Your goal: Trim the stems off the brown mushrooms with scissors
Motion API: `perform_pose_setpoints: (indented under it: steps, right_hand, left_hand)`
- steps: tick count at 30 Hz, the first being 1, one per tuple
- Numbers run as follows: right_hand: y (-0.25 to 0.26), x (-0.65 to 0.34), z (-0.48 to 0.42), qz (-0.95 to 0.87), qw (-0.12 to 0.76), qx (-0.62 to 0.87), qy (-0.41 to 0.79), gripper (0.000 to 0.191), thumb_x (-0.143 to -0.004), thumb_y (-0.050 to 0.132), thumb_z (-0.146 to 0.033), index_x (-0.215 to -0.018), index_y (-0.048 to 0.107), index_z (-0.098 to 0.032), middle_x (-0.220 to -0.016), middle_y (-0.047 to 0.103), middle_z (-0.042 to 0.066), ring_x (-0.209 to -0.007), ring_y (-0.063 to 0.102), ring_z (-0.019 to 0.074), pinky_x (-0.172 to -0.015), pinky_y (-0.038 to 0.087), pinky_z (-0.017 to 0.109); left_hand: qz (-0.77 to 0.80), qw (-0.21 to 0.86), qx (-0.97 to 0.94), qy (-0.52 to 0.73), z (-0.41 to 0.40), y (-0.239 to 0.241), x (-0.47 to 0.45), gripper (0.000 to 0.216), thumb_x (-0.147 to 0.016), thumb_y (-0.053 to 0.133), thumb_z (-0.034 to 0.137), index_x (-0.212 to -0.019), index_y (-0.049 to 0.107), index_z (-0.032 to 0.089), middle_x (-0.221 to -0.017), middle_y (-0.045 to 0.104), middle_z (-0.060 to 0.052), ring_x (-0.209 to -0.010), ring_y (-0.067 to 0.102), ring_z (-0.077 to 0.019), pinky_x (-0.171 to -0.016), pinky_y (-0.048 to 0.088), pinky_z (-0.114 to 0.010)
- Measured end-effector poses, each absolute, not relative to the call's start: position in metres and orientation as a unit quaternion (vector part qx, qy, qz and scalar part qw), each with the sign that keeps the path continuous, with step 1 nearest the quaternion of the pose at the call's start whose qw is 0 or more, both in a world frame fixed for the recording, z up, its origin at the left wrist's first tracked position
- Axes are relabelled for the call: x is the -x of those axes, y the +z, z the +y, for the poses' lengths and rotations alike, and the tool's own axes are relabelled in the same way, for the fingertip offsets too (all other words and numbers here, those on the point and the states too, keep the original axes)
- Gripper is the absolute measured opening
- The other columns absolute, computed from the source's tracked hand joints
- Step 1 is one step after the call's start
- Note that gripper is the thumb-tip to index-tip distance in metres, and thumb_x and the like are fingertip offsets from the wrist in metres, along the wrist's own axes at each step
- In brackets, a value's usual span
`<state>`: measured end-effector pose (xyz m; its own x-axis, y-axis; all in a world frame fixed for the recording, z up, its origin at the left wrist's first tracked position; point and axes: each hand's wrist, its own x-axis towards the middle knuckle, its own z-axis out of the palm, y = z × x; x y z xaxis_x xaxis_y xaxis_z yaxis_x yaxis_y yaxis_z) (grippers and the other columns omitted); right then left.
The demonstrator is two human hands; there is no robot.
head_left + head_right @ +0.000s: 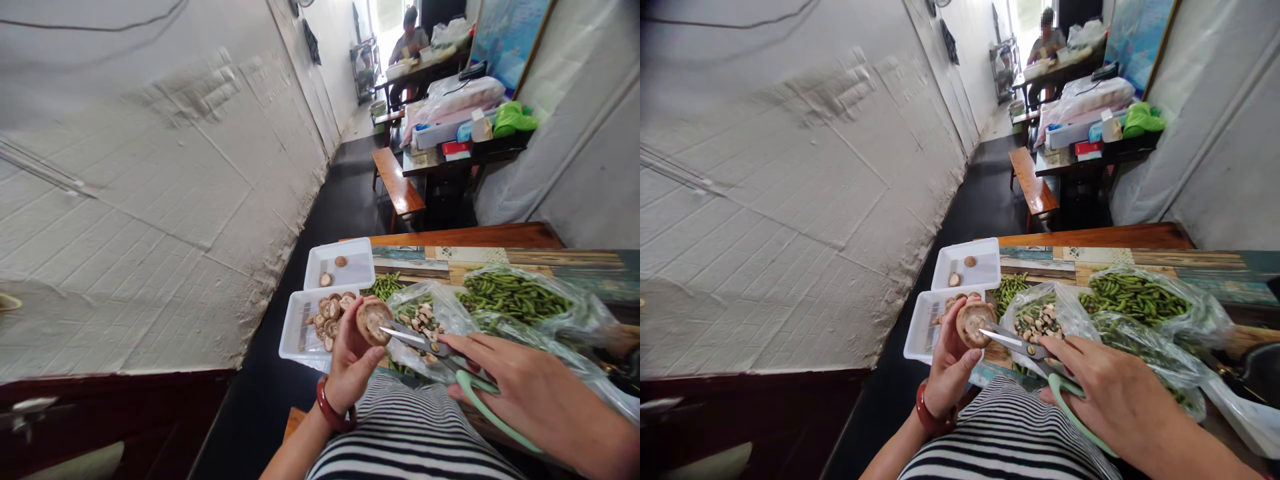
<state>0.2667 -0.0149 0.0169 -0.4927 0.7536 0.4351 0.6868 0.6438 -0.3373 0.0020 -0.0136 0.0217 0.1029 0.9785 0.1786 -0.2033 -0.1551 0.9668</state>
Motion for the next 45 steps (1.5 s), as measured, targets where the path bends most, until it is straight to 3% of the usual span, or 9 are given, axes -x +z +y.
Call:
perform_pose_setpoints:
  steps: [6,14,22,27,30,35,39,42,45]
  right_hand:
    - [0.03,-0.263,-0.013,-0.866,0.285,0.41,0.031,0.061,-0.062,0.093,-0.027,-0.119,0.076,-0.015,-0.097,0.083,0.009,-0.077,0.081,0.025,-0.067,0.068,0.033]
    - [0.032,-0.261,-0.011,-0.871,0.252,0.415,0.074,0.058,-0.067,0.092,-0.026,-0.122,0.076,-0.014,-0.094,0.082,0.009,-0.071,0.079,0.0235,-0.068,0.068,0.034]
    - [0.022,-0.261,-0.01,-0.869,0.224,0.418,0.14,0.048,-0.081,0.078,-0.02,-0.129,0.072,-0.018,-0.101,0.081,0.007,-0.082,0.08,0.0232,-0.074,0.067,0.035]
    - [0.011,-0.263,-0.009,-0.875,0.247,0.403,0.105,0.035,-0.084,0.073,-0.018,-0.119,0.073,-0.016,-0.091,0.081,0.005,-0.075,0.078,0.0196,-0.067,0.063,0.028]
    - [0.006,-0.264,-0.006,-0.879,0.286,0.378,0.058,0.026,-0.09,0.06,-0.016,-0.114,0.071,-0.016,-0.083,0.079,0.003,-0.066,0.076,0.0175,-0.057,0.06,0.027]
    - [-0.001,-0.266,-0.002,-0.867,0.329,0.374,-0.001,0.035,-0.094,0.041,-0.009,-0.114,0.069,-0.016,-0.085,0.079,0.004,-0.067,0.076,0.0173,-0.058,0.06,0.028]
    - [-0.001,-0.269,-0.005,-0.855,0.331,0.398,0.04,0.03,-0.097,0.054,-0.022,-0.122,0.069,-0.018,-0.096,0.082,0.006,-0.076,0.079,0.0192,-0.065,0.064,0.03]
    - [0.009,-0.271,-0.007,-0.859,0.296,0.409,0.09,0.041,-0.084,0.075,-0.024,-0.124,0.071,-0.019,-0.106,0.082,0.006,-0.082,0.08,0.0207,-0.072,0.065,0.029]
    - [0.022,-0.273,-0.007,-0.857,0.262,0.425,0.128,0.048,-0.075,0.084,-0.021,-0.122,0.074,-0.02,-0.108,0.082,0.006,-0.084,0.08,0.0214,-0.076,0.066,0.029]
  left_hand:
    - [0.387,0.5,-0.545,0.55,-0.013,0.023,-0.003,0.07,-0.086,0.082,0.031,-0.149,0.052,0.032,-0.154,0.055,-0.012,-0.136,0.06,-0.0313,-0.115,0.049,-0.044]
    - [0.409,0.456,-0.576,0.541,-0.016,0.013,0.002,0.072,-0.09,0.078,0.029,-0.155,0.048,0.032,-0.162,0.049,-0.013,-0.145,0.053,-0.0327,-0.119,0.045,-0.044]
    - [0.392,0.438,-0.626,0.512,-0.015,0.018,0.002,0.072,-0.094,0.072,0.022,-0.158,0.043,0.037,-0.165,0.046,-0.009,-0.151,0.046,-0.0271,-0.122,0.041,-0.037]
    - [0.404,0.442,-0.625,0.5,-0.016,0.02,-0.001,0.072,-0.094,0.073,0.025,-0.158,0.044,0.035,-0.165,0.045,-0.011,-0.149,0.048,-0.0294,-0.121,0.043,-0.038]
    - [0.405,0.453,-0.614,0.503,-0.015,0.02,-0.002,0.072,-0.093,0.075,0.026,-0.158,0.046,0.034,-0.164,0.047,-0.011,-0.148,0.049,-0.0303,-0.121,0.044,-0.039]
    - [0.385,0.51,-0.553,0.534,-0.012,0.022,-0.005,0.075,-0.09,0.078,0.029,-0.158,0.046,0.032,-0.164,0.046,-0.014,-0.146,0.052,-0.0329,-0.118,0.047,-0.041]
    - [0.395,0.528,-0.52,0.543,-0.011,0.023,-0.009,0.076,-0.086,0.083,0.035,-0.155,0.05,0.033,-0.163,0.047,-0.014,-0.145,0.052,-0.0354,-0.119,0.045,-0.046]
    - [0.399,0.527,-0.514,0.546,-0.011,0.024,-0.011,0.076,-0.085,0.083,0.036,-0.154,0.051,0.032,-0.163,0.048,-0.014,-0.145,0.052,-0.0364,-0.12,0.045,-0.048]
    - [0.391,0.527,-0.519,0.548,-0.01,0.024,-0.011,0.076,-0.086,0.083,0.034,-0.154,0.05,0.031,-0.163,0.048,-0.014,-0.146,0.051,-0.0359,-0.12,0.045,-0.048]
